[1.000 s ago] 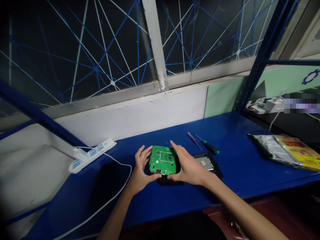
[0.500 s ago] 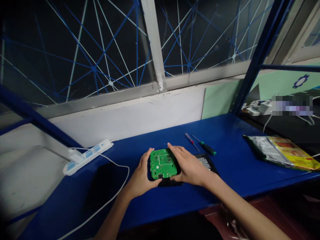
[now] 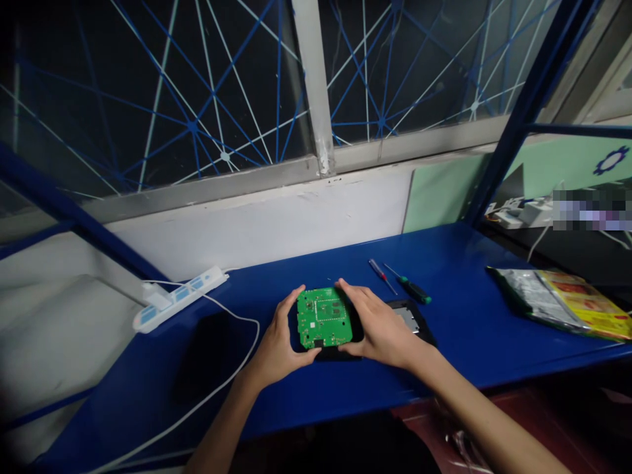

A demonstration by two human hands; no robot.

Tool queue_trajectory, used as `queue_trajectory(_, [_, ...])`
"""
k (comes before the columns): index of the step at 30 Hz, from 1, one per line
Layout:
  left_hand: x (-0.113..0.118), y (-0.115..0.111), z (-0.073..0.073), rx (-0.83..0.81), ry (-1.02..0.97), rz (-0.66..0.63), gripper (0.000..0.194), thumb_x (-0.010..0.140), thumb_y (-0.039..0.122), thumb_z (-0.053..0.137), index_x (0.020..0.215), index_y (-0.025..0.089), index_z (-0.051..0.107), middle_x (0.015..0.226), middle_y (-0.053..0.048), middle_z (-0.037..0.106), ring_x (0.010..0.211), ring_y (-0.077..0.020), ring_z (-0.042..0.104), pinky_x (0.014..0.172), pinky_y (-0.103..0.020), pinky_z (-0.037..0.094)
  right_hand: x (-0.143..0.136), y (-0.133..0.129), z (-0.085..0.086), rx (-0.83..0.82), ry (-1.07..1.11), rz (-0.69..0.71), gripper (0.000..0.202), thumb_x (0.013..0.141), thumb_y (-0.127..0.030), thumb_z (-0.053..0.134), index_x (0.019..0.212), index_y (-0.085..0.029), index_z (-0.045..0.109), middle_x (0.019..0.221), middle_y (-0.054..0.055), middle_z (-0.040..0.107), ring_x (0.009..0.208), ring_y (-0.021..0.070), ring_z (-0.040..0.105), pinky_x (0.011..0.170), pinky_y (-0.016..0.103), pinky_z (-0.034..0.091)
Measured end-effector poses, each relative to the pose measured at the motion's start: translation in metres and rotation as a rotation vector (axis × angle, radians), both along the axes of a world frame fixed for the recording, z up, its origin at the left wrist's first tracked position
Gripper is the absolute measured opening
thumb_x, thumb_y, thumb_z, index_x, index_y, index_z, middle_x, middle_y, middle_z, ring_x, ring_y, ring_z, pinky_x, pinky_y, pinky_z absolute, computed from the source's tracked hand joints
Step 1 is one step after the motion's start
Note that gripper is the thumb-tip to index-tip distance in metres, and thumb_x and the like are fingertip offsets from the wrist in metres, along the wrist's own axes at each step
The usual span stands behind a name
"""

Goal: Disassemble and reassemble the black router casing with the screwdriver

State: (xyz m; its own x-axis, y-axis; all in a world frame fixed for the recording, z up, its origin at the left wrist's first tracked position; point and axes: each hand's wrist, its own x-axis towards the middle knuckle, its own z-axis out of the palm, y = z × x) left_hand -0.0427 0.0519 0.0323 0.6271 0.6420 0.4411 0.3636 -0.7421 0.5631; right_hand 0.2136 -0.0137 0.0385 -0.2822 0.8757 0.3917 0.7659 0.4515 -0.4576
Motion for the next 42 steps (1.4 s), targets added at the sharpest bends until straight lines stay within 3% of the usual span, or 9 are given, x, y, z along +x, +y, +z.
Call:
queue_trajectory(8, [-0.013, -0.004, -0.005, -0.021, 0.001, 0.020, 0.119, 0.068, 0.017, 0.086, 0.156, 0.032, 0.008, 0.159, -0.013, 0.032, 0.144, -0.0355, 0.036, 0.117, -0.058, 0.037, -0.011, 0.003, -0.001, 0.027, 0.018, 0.026, 0.120, 0.074, -0.038, 0.079, 0.161, -0.027, -0.004, 0.155, 0.017, 0.043, 0.138, 0.0404, 0.048, 0.108, 0.061, 0.049])
queue_trajectory(21, [-0.003, -0.001, -0.002, 0.021, 0.019, -0.017, 0.117, 0.068, 0.017, 0.086, 0.156, 0.029, 0.009, 0.158, -0.015, 0.032, 0.144, -0.0357, 0.037, 0.116, -0.059, 0.038, -0.003, -0.004, -0.005, -0.023, 0.017, -0.045, 0.114, 0.074, -0.044, 0.078, 0.161, -0.022, 0.008, 0.155, 0.021, 0.043, 0.140, 0.0405, 0.046, 0.108, 0.059, 0.049])
queue_trajectory(26, [-0.001, 0.003, 0.015, 0.068, 0.201, -0.025, 0.126, 0.065, 0.018, 0.091, 0.158, 0.030, 0.006, 0.160, -0.014, 0.032, 0.147, -0.0359, 0.034, 0.117, -0.057, 0.039, -0.005, -0.002, -0.006, 0.007, 0.011, -0.021, 0.115, 0.075, -0.040, 0.078, 0.161, -0.024, 0.004, 0.157, 0.020, 0.041, 0.141, 0.0388, 0.045, 0.110, 0.058, 0.047])
queue_trajectory(32, [0.013, 0.007, 0.033, 0.206, 0.362, -0.104, 0.129, 0.065, 0.031, 0.092, 0.159, 0.028, 0.004, 0.161, -0.013, 0.034, 0.149, -0.0364, 0.030, 0.124, -0.059, 0.023, -0.017, -0.001, 0.002, 0.080, -0.021, -0.006, 0.117, 0.077, -0.037, 0.077, 0.162, -0.022, -0.002, 0.157, 0.022, 0.040, 0.140, 0.0406, 0.045, 0.108, 0.058, 0.049])
queue_trajectory(37, [0.027, 0.005, 0.030, 0.224, 0.314, -0.121, 0.118, 0.069, 0.024, 0.086, 0.159, 0.028, 0.009, 0.158, -0.013, 0.037, 0.145, -0.0374, 0.035, 0.122, -0.061, 0.025, -0.020, -0.004, 0.011, 0.091, -0.036, 0.030, 0.117, 0.081, -0.036, 0.075, 0.161, -0.019, -0.008, 0.160, 0.022, 0.034, 0.144, 0.0406, 0.040, 0.112, 0.058, 0.046])
queue_trajectory(42, [0.026, 0.006, 0.025, 0.034, 0.119, -0.116, 0.120, 0.066, 0.023, 0.089, 0.157, 0.031, 0.011, 0.155, -0.014, 0.036, 0.142, -0.0389, 0.037, 0.114, -0.061, 0.039, -0.013, -0.008, 0.009, -0.014, 0.074, 0.039, 0.123, 0.081, -0.047, 0.076, 0.159, -0.024, -0.016, 0.166, 0.021, 0.023, 0.151, 0.0387, 0.029, 0.115, 0.059, 0.041])
